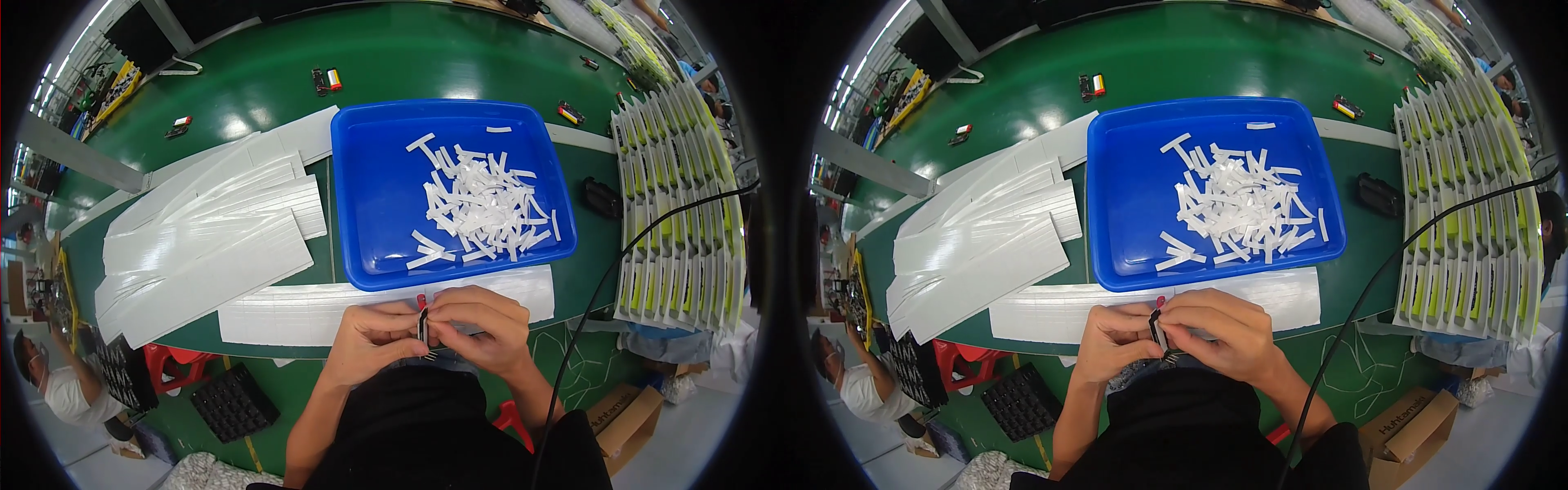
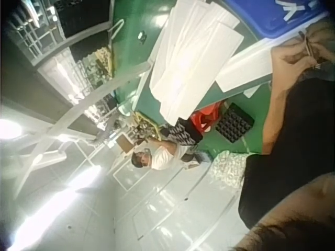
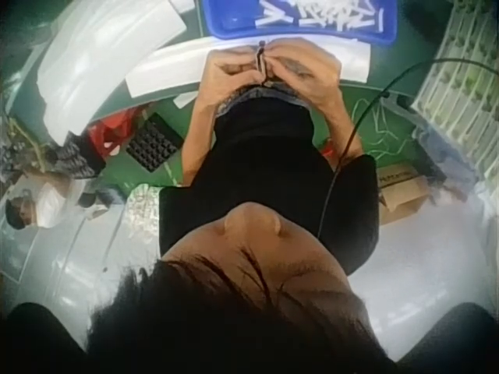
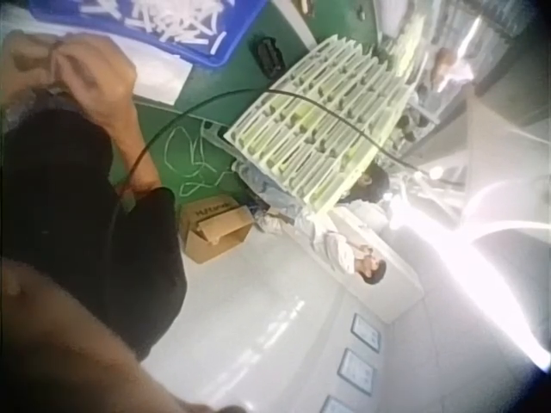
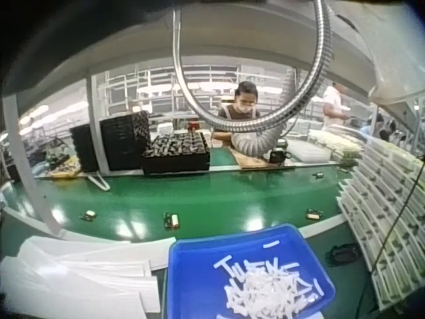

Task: The person assembles small electronic parts by hand, applying adhesive strips to circuit boards and connecting wires to electronic connectors.

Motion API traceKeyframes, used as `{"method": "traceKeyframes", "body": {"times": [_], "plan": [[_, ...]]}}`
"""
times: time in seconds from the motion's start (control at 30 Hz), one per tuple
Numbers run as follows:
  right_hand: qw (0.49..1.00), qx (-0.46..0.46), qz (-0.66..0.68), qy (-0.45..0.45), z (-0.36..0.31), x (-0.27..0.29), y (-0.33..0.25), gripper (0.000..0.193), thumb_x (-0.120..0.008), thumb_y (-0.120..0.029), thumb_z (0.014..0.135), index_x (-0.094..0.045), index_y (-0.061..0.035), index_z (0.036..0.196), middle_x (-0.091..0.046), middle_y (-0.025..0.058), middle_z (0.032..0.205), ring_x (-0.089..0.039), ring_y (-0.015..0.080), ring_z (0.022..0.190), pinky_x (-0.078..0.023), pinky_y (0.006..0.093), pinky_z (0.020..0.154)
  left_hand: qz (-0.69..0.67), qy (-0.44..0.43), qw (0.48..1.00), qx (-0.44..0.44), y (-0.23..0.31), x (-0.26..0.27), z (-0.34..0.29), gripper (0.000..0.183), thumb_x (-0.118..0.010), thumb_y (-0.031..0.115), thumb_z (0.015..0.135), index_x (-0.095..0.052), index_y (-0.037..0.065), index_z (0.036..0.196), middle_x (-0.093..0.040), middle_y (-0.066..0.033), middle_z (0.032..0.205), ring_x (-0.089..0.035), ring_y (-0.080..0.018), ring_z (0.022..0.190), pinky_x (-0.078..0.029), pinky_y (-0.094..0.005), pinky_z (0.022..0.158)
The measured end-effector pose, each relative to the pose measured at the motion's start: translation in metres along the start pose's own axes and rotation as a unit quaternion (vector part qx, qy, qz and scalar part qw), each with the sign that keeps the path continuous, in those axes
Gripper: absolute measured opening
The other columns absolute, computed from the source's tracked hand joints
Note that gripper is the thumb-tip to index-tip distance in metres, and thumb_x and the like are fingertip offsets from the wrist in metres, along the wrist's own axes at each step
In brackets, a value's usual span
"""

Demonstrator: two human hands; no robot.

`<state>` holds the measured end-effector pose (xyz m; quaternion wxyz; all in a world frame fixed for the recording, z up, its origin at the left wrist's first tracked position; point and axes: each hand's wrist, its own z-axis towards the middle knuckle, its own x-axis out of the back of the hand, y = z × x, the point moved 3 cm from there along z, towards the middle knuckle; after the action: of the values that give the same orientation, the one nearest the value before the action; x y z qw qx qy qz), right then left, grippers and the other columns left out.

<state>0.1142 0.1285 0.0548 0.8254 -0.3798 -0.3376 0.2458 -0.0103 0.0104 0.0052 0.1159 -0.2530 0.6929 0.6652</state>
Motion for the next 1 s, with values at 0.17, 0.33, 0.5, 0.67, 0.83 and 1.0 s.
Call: {"method": "traceKeyframes", "body": {"times": [0.17,0.33,0.5,0.67,0.83,1.0], "plan": [[1.0,-0.004,0.015,-0.008,0.0009,-0.0011,0.0011,0.021,-0.076,0.005,0.071,-0.07,0.0018,0.09,-0.07,0.0127,0.091,-0.07,0.0244,0.08,-0.056,0.0295,0.068,-0.005,0.007,1.0,-0.007,-0.0011,0.0,-0.0004,0.031,-0.074,-0.005,0.078,-0.069,-0.007,0.108,-0.067,-0.0132,0.098,-0.067,-0.0173,0.088,-0.055,-0.026,0.077],[1.0,0.002,0.01,-0.009,0.0001,-0.0014,0.0018,0.021,-0.077,0.005,0.071,-0.071,0.0013,0.091,-0.07,0.0124,0.091,-0.07,0.0243,0.081,-0.056,0.0299,0.069,-0.004,-0.001,1.0,0.001,0.0006,0.0011,-0.0011,0.031,-0.075,-0.005,0.078,-0.069,-0.006,0.108,-0.067,-0.0129,0.098,-0.067,-0.0176,0.089,-0.055,-0.0263,0.079],[1.0,0.016,0.003,-0.011,-0.0006,-0.0009,0.0023,0.022,-0.077,0.005,0.071,-0.071,0.0008,0.091,-0.07,0.0122,0.092,-0.07,0.0242,0.082,-0.057,0.0301,0.07,-0.019,0.0,1.0,0.001,0.0008,0.0005,-0.0002,0.03,-0.075,-0.005,0.078,-0.07,-0.006,0.107,-0.068,-0.0127,0.098,-0.067,-0.017,0.088,-0.055,-0.0259,0.078],[0.998,-0.04,0.038,-0.031,-0.0009,-0.0004,0.0035,0.023,-0.077,0.004,0.071,-0.071,0.0009,0.093,-0.07,0.0127,0.093,-0.07,0.0237,0.083,-0.057,0.0294,0.071,0.01,-0.013,1.0,0.005,-0.0017,0.0023,-0.0004,0.028,-0.075,-0.003,0.078,-0.071,-0.005,0.105,-0.068,-0.0117,0.094,-0.066,-0.0162,0.085,-0.054,-0.0256,0.076],[0.997,-0.051,0.043,-0.028,0.0008,0.0001,0.0012,0.022,-0.076,0.004,0.073,-0.071,0.0015,0.094,-0.07,0.0133,0.093,-0.07,0.0236,0.083,-0.057,0.0294,0.07,0.008,-0.007,1.0,0.004,-0.0007,-0.0002,-0.0006,0.028,-0.076,-0.003,0.078,-0.071,-0.005,0.105,-0.067,-0.0113,0.093,-0.066,-0.0158,0.084,-0.054,-0.0253,0.075],[0.998,-0.033,0.044,-0.021,-0.0011,-0.0003,0.0027,0.022,-0.076,0.004,0.073,-0.071,0.0015,0.094,-0.07,0.0134,0.093,-0.07,0.0237,0.083,-0.057,0.0293,0.069,0.012,-0.006,1.0,-0.002,-0.0012,0.0013,-0.0006,0.029,-0.076,-0.003,0.077,-0.07,-0.006,0.106,-0.067,-0.0113,0.092,-0.066,-0.0156,0.084,-0.054,-0.025,0.074]]}}
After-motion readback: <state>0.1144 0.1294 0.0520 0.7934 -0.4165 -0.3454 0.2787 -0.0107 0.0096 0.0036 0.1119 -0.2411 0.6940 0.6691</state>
